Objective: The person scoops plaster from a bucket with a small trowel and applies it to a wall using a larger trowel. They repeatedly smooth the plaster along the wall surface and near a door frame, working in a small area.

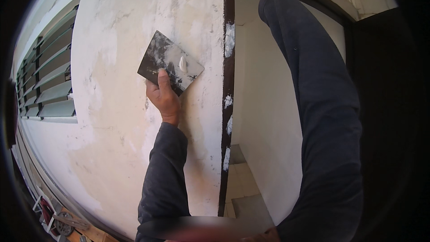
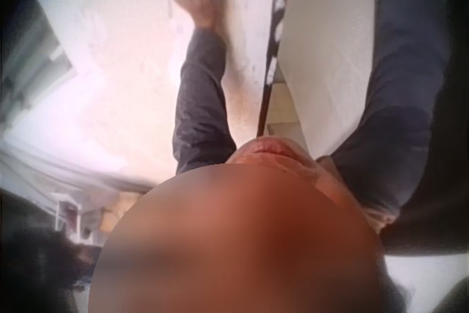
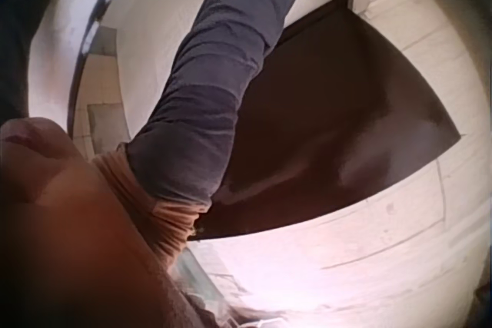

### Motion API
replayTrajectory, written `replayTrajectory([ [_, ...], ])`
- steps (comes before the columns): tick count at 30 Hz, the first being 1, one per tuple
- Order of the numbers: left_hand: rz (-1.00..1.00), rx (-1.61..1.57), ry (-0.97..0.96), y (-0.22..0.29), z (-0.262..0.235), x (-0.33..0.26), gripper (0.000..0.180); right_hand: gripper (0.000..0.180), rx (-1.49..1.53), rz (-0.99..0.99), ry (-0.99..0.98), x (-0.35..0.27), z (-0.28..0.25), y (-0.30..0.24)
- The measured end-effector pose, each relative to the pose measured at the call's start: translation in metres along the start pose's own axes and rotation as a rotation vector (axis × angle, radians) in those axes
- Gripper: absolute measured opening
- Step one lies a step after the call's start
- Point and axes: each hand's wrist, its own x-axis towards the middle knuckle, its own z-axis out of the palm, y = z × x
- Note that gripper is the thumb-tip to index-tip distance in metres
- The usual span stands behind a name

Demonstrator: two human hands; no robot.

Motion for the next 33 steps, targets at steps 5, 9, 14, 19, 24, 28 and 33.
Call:
replayTrajectory([
  [5, -0.024, 0.032, -0.001, 0.001, -0.002, -0.001, 0.026, 0.038, 0.065, 0.047, -0.080, -0.001, -0.001, 0.006],
  [9, -0.002, -0.018, 0.039, 0.001, 0.003, 0.001, 0.025, 0.042, 0.065, 0.072, -0.043, 0.007, -0.011, 0.014],
  [14, -0.056, 0.009, 0.023, 0.000, -0.002, -0.001, 0.025, 0.045, 0.232, 0.051, -0.151, -0.011, -0.025, 0.016],
  [19, -0.038, 0.036, 0.019, -0.006, -0.004, 0.000, 0.028, 0.043, 0.439, -0.052, 0.176, -0.063, -0.027, 0.026],
  [24, -0.080, 0.023, 0.042, -0.003, -0.002, 0.002, 0.031, 0.047, 0.216, 0.067, 0.131, -0.101, -0.008, 0.014],
  [28, -0.088, -0.010, 0.049, 0.001, 0.001, 0.002, 0.032, 0.050, 0.280, 0.086, 0.155, -0.096, 0.003, 0.004],
  [33, -0.093, 0.036, 0.062, 0.000, 0.001, 0.001, 0.032, 0.046, 0.316, 0.087, 0.324, -0.075, 0.020, -0.017],
])
